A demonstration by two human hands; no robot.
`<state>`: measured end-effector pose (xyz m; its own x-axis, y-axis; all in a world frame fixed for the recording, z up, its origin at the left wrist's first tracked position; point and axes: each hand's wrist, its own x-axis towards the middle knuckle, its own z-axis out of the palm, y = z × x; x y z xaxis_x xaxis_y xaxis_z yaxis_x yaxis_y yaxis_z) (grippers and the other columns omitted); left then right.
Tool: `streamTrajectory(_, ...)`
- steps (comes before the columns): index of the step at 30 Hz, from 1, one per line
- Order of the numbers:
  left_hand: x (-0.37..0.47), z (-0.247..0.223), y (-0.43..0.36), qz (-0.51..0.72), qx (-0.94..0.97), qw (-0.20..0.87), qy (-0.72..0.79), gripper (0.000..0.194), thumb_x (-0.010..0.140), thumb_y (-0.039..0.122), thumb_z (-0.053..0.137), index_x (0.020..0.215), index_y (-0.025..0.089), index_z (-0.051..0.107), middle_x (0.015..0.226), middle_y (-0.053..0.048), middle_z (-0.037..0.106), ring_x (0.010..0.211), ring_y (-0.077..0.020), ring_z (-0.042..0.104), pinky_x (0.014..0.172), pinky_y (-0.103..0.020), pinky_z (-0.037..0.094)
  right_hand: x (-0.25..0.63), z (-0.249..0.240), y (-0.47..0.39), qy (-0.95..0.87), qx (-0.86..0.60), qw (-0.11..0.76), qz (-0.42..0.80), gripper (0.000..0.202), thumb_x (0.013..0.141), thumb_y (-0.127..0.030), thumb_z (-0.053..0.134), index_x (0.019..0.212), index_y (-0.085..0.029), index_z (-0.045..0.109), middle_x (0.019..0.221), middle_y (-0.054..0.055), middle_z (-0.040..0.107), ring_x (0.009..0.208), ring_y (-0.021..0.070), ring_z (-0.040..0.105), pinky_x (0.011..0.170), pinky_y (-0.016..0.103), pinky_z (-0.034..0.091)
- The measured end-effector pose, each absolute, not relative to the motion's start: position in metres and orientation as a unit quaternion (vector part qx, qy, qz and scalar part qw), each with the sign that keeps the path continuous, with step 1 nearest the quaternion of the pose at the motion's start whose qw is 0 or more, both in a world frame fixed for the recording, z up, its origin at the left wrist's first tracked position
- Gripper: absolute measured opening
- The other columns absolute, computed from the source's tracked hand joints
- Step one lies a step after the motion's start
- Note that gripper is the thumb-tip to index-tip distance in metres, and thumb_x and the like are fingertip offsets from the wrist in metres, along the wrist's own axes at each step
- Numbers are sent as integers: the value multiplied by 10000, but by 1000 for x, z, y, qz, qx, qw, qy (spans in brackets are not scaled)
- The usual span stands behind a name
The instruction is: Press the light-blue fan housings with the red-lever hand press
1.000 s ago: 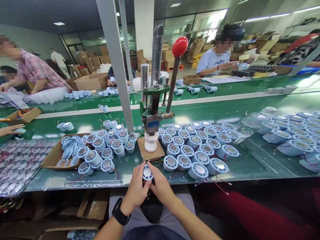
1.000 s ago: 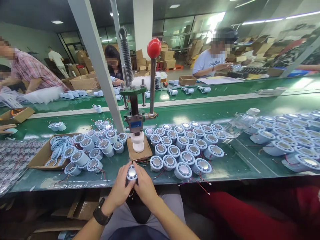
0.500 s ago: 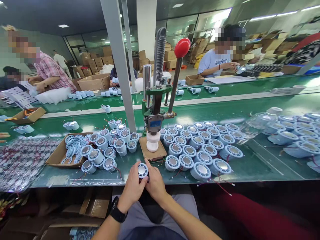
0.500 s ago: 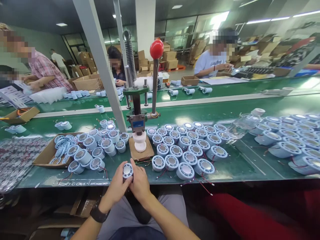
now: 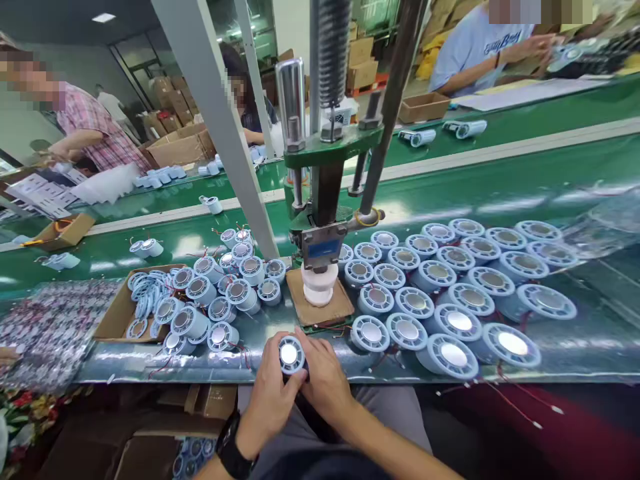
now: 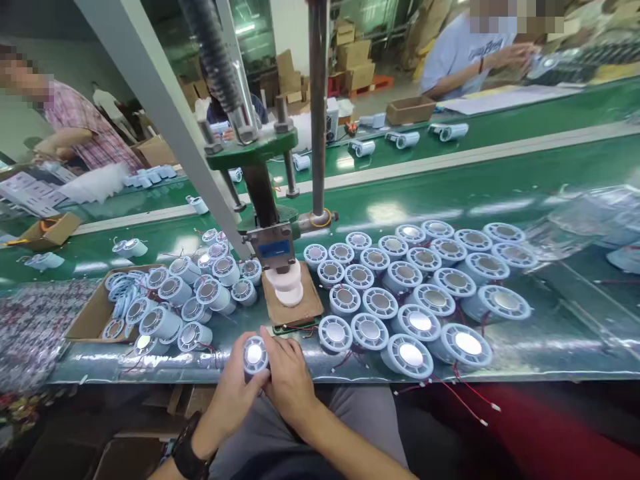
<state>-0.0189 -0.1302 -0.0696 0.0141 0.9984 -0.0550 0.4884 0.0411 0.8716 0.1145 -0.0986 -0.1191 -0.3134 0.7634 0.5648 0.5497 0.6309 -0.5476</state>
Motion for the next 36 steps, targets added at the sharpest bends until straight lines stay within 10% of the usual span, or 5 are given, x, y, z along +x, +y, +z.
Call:
streamTrajectory(18, -19, -82, -132, 366, 609, 345, 613, 543, 904, 297, 524, 1422, 207, 390, 1493, -124, 440, 1401, -278, 394, 1181, -499, 299, 126, -106, -96, -842, -390, 329, 172, 735, 789, -68, 514, 1502, -128, 348, 1283, 152, 610, 1142, 255, 589, 935, 415, 516)
streamTrajectory(21, -20, -77, -128, 396, 569, 381, 612, 561, 800, 277, 626, 1338, 184, 496, 1397, -124, 545, 1308, -296, 496, 1132, -486, 359, 158, -49, -84, -889, -336, 273, 152, 711, 810, -134, 602, 1484, -154, 378, 1345, 153, 567, 1196, 271, 579, 940, 409, 550)
streamTrajectory(25, -22, -61, -110, 409, 521, 405, 630, 609, 622, 187, 729, 1219, 171, 611, 1222, -99, 663, 1135, -301, 600, 1047, -457, 425, 208, 111, -54, -851, -336, 401, -49, 587, 895, -199, 578, 1452, -278, 410, 1363, 83, 545, 1286, 273, 509, 1075, 481, 467)
streamTrajectory(29, -15, -34, -72, 455, 529, 398, 596, 614, 578, 177, 768, 1180, 162, 647, 1153, -89, 691, 1047, -278, 634, 991, -414, 459, 213, 247, 7, -740, -432, 485, -176, 460, 943, -266, 533, 1387, -148, 501, 1303, 110, 565, 1232, 251, 523, 1076, 424, 439)
streamTrajectory(36, 7, -10, -10, 508, 541, 403, 536, 522, 531, 127, 792, 1044, 151, 698, 951, -58, 724, 880, -236, 659, 865, -360, 503, 182, 255, 105, -698, -464, 529, -131, 264, 943, -137, 401, 961, -162, 663, 965, 53, 700, 903, 157, 581, 951, 334, 437)
